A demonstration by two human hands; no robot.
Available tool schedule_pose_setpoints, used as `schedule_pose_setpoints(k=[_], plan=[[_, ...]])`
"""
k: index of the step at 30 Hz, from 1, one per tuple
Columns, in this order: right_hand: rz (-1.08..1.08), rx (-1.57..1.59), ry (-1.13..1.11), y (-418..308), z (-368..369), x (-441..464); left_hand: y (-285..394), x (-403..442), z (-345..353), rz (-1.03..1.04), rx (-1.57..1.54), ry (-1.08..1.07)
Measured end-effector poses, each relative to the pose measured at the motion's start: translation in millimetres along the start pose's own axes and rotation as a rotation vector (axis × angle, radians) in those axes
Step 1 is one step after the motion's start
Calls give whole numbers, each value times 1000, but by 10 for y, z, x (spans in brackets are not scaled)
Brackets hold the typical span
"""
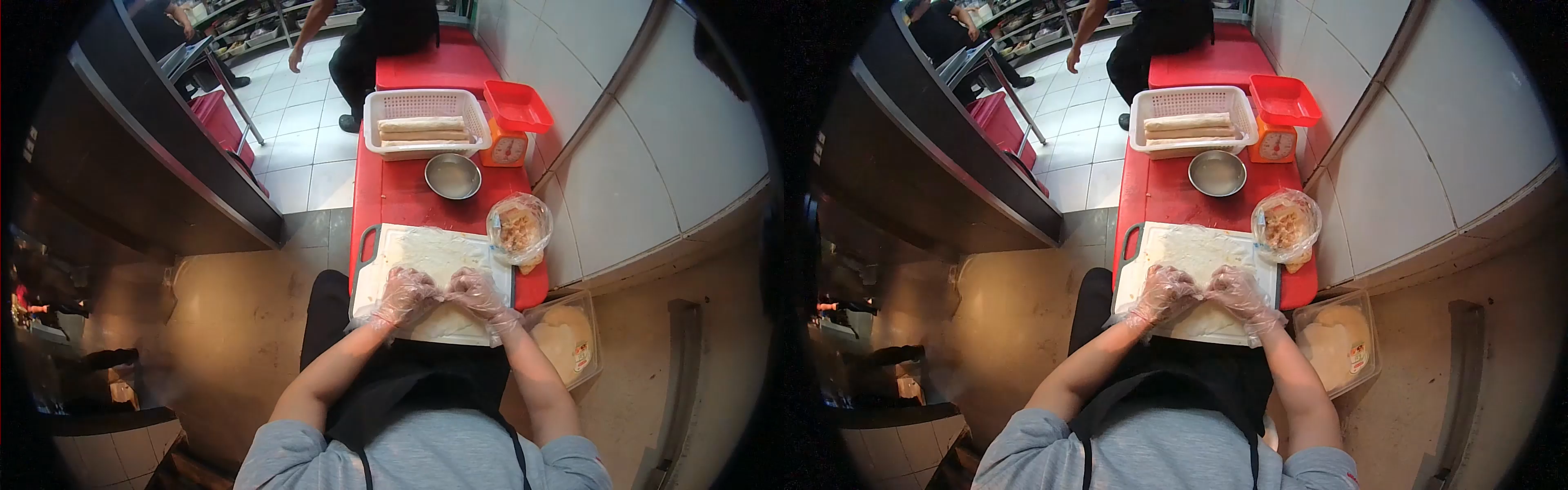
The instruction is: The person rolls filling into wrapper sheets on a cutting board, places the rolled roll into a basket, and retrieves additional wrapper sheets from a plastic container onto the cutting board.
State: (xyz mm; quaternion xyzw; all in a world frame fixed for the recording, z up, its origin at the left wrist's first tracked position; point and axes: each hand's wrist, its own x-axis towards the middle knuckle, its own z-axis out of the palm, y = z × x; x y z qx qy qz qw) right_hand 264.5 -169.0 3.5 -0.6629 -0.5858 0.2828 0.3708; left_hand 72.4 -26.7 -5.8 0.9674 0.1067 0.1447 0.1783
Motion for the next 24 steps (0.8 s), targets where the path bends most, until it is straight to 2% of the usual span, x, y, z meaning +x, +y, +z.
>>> schedule_pose_setpoints(k=[2,5,8,11,13,16,20,24], plan=[[68,-88,-32,-68,-13,-9,14,16,17,-10,-5,16],[-190,-228,154,-233,52,18,39,29,-16,-36,-26,-7],[-134,-264,67,-38,121,-23,42,50,-10,-55,-50,-91],[-214,-379,97,-171,18,-53,179,82,-148,-90,-26,-114],[-202,-386,67,-181,-43,-89,262,83,-98,-85,2,-84],[-217,-363,56,-86,-76,-111,236,127,8,-79,-4,-149],[-157,-397,75,-227,-167,-149,350,183,-21,-89,-14,-93],[-132,-393,16,16,-141,-184,308,152,137,-72,-135,-17]])
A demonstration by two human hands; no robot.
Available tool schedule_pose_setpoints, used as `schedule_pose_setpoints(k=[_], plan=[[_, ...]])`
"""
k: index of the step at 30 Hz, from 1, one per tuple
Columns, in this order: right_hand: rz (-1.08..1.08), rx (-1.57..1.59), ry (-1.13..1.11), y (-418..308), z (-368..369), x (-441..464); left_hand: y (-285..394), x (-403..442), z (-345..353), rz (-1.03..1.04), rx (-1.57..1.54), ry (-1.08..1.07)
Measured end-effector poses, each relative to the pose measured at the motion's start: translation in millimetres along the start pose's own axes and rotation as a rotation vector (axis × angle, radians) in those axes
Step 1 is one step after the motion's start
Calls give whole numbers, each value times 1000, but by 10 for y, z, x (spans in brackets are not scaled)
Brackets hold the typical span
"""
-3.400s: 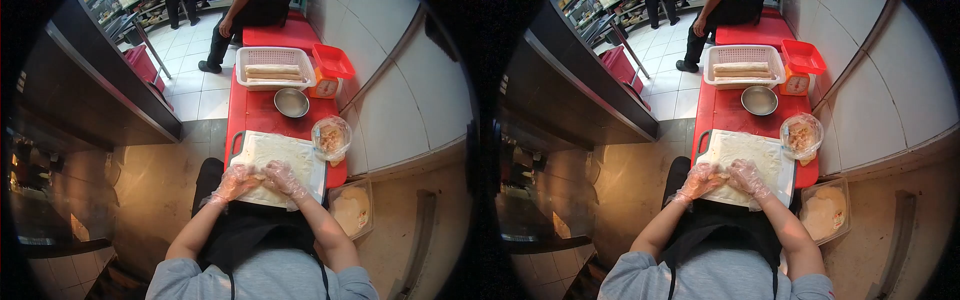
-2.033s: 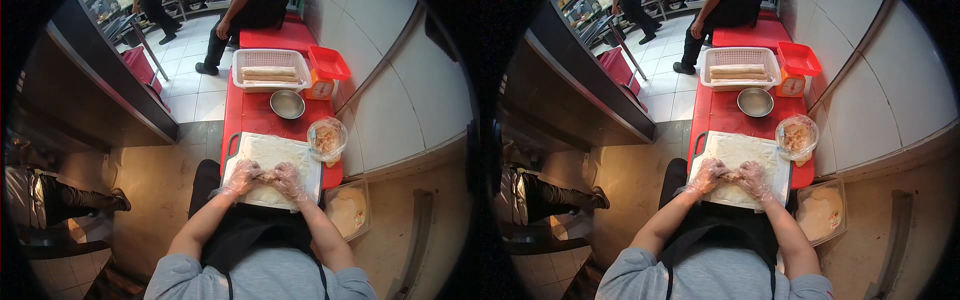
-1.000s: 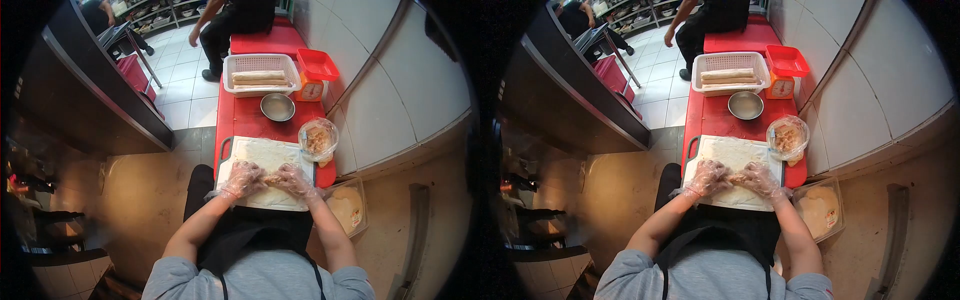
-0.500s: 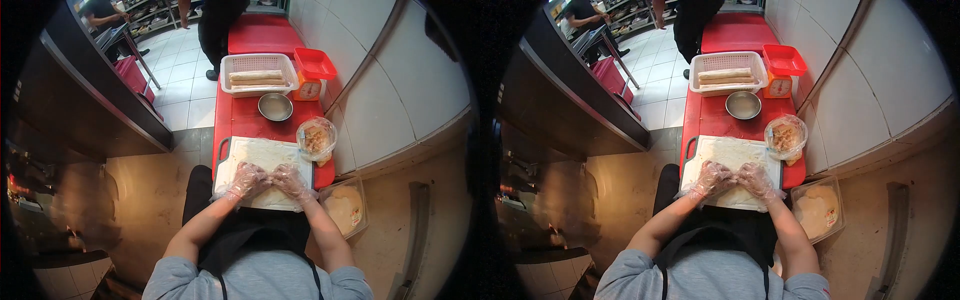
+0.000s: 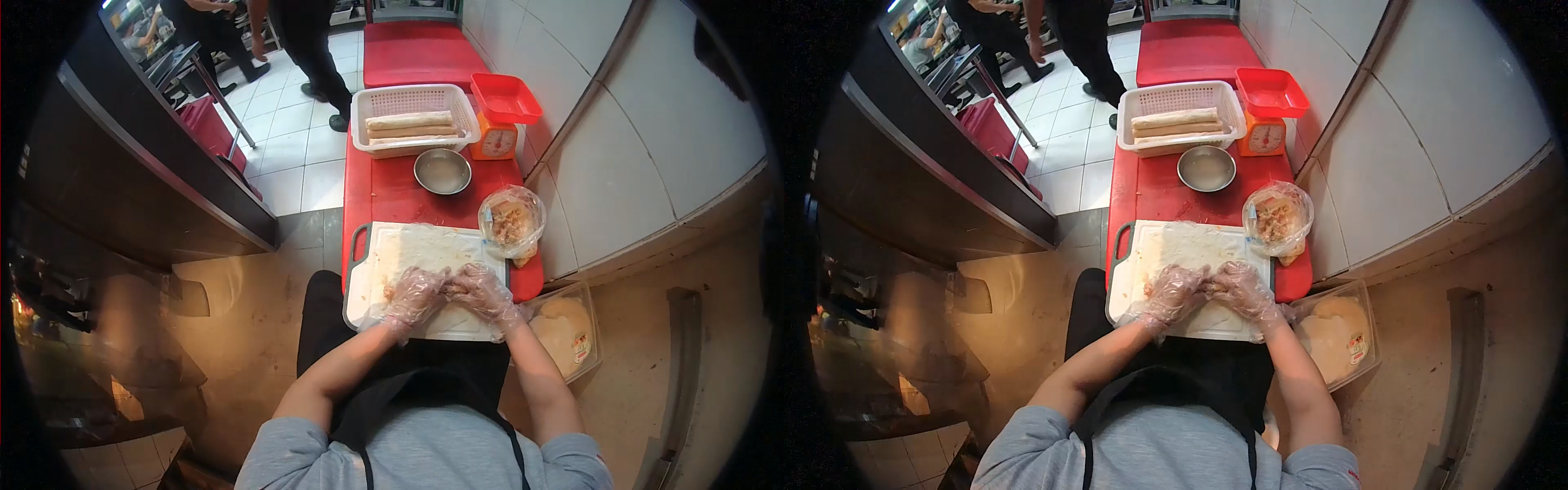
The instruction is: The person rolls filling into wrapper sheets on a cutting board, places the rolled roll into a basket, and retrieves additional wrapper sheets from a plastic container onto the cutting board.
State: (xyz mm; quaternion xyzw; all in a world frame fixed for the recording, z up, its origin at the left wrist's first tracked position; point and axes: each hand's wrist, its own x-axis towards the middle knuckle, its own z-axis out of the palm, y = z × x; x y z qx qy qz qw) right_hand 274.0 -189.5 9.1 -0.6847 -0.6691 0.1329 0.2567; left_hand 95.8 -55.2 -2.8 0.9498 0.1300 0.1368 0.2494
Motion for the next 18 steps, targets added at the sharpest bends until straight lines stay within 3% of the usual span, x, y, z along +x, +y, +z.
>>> schedule_pose_setpoints(k=[4,7,18], plan=[[52,-98,-65,43,-68,-53,-216,-170,-68,-43,82,58],[54,-153,-77,-128,-133,36,-330,-346,-151,41,-14,242],[-54,-64,-260,-495,366,575,-606,-611,-230,-57,-327,152]])
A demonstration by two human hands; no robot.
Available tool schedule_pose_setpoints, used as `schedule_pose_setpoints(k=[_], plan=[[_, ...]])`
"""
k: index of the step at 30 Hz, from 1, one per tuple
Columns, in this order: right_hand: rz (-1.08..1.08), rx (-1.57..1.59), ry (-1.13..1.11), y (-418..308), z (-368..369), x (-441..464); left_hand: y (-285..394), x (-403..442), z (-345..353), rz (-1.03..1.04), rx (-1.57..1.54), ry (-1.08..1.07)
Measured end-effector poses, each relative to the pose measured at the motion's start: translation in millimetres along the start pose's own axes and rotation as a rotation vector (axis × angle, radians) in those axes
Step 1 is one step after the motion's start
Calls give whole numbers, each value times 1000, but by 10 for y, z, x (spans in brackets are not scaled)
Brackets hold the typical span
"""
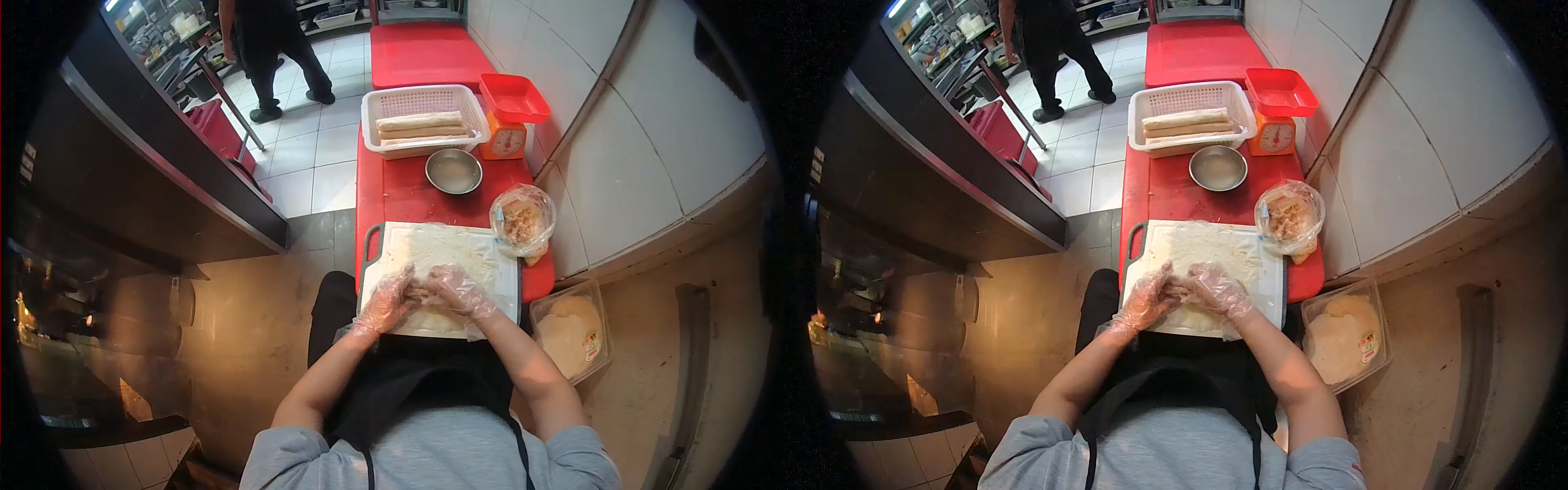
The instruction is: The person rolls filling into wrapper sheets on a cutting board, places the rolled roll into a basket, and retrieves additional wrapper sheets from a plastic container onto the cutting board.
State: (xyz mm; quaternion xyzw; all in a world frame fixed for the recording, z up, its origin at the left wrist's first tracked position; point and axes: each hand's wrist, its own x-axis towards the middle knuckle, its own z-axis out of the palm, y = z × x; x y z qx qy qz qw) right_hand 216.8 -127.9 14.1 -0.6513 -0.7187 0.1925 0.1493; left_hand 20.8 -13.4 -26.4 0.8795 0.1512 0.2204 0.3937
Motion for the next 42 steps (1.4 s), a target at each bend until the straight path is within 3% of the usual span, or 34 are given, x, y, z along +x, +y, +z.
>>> schedule_pose_setpoints(k=[2,3,5,6,9,15,18,21,24,27,30,35,39,42], plan=[[-27,7,182,-13,38,-4,5,4,-68,-5,-110,65],[-38,12,270,-27,67,-8,-86,-27,-45,-68,-215,-4],[-38,-14,148,-20,197,86,-329,-110,66,-193,-428,-138],[-39,-30,89,-7,231,128,-186,-71,-29,-172,-207,-141],[-44,41,32,-68,30,89,85,-26,-228,-18,-51,-67],[-78,-23,140,-107,250,206,-154,-97,-254,-25,103,-63],[-63,39,73,-138,138,191,-140,-124,-290,100,187,-7],[-45,8,176,-116,125,158,-56,-148,-400,131,170,27],[-55,11,149,-112,318,259,-60,-145,-349,104,387,-71],[-98,40,197,-62,318,183,-42,-151,-387,46,349,-71],[-13,68,154,-99,11,7,103,-172,-536,-49,363,72],[-2,44,209,180,-62,-269,34,-284,-945,33,483,309],[35,-28,214,131,-122,-303,107,-367,-1352,-66,448,532],[80,-104,131,96,16,-167,124,-319,-1508,-29,374,604]])
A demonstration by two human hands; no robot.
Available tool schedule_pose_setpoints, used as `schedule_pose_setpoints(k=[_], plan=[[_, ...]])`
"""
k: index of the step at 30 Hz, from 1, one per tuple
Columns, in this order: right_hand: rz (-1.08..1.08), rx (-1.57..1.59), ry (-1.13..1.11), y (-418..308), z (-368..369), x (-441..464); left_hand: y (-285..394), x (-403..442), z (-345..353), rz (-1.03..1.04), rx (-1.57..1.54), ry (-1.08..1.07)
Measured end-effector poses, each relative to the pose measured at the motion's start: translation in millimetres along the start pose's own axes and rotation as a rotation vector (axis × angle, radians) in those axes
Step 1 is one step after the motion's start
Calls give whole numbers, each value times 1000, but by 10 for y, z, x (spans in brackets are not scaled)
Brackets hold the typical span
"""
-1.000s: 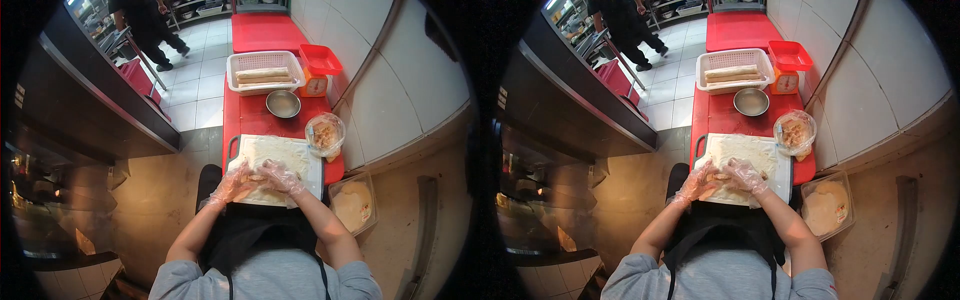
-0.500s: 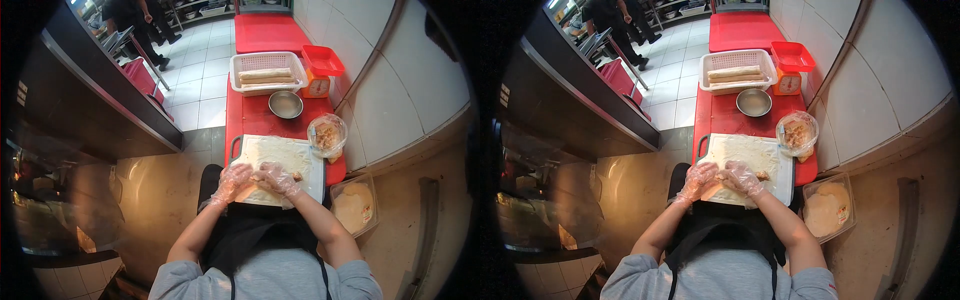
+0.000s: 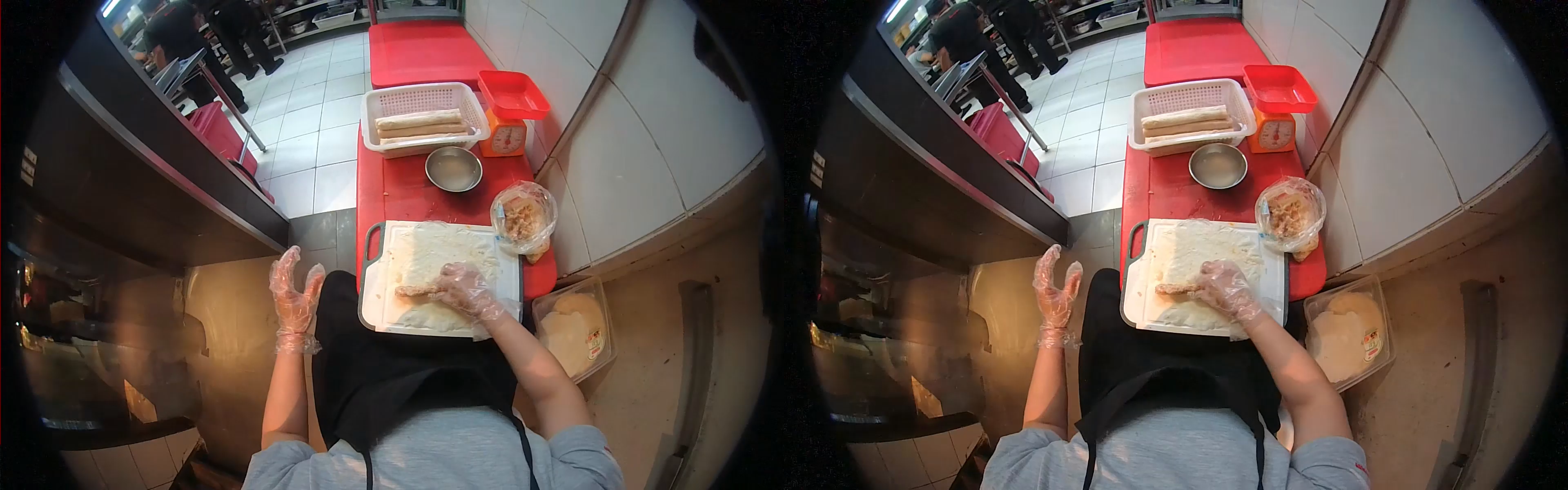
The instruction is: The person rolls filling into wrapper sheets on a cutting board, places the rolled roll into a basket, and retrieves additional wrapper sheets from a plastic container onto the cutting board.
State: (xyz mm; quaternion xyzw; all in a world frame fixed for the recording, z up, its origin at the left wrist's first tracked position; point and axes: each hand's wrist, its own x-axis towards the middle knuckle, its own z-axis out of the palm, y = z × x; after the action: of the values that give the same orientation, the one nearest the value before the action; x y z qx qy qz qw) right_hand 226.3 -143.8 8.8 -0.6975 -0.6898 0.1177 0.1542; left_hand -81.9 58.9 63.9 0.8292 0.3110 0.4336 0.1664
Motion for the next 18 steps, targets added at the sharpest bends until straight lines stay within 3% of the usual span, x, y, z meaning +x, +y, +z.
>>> schedule_pose_setpoints(k=[8,11,13,18], plan=[[22,184,100,183,-127,-215,89,3,-10,9,-17,-21],[18,172,84,135,-242,-221,293,-20,157,157,103,-178],[-3,112,70,48,-272,-167,459,-76,422,186,-2,-424],[10,-77,45,-141,65,30,539,-373,1242,235,-66,-691]])
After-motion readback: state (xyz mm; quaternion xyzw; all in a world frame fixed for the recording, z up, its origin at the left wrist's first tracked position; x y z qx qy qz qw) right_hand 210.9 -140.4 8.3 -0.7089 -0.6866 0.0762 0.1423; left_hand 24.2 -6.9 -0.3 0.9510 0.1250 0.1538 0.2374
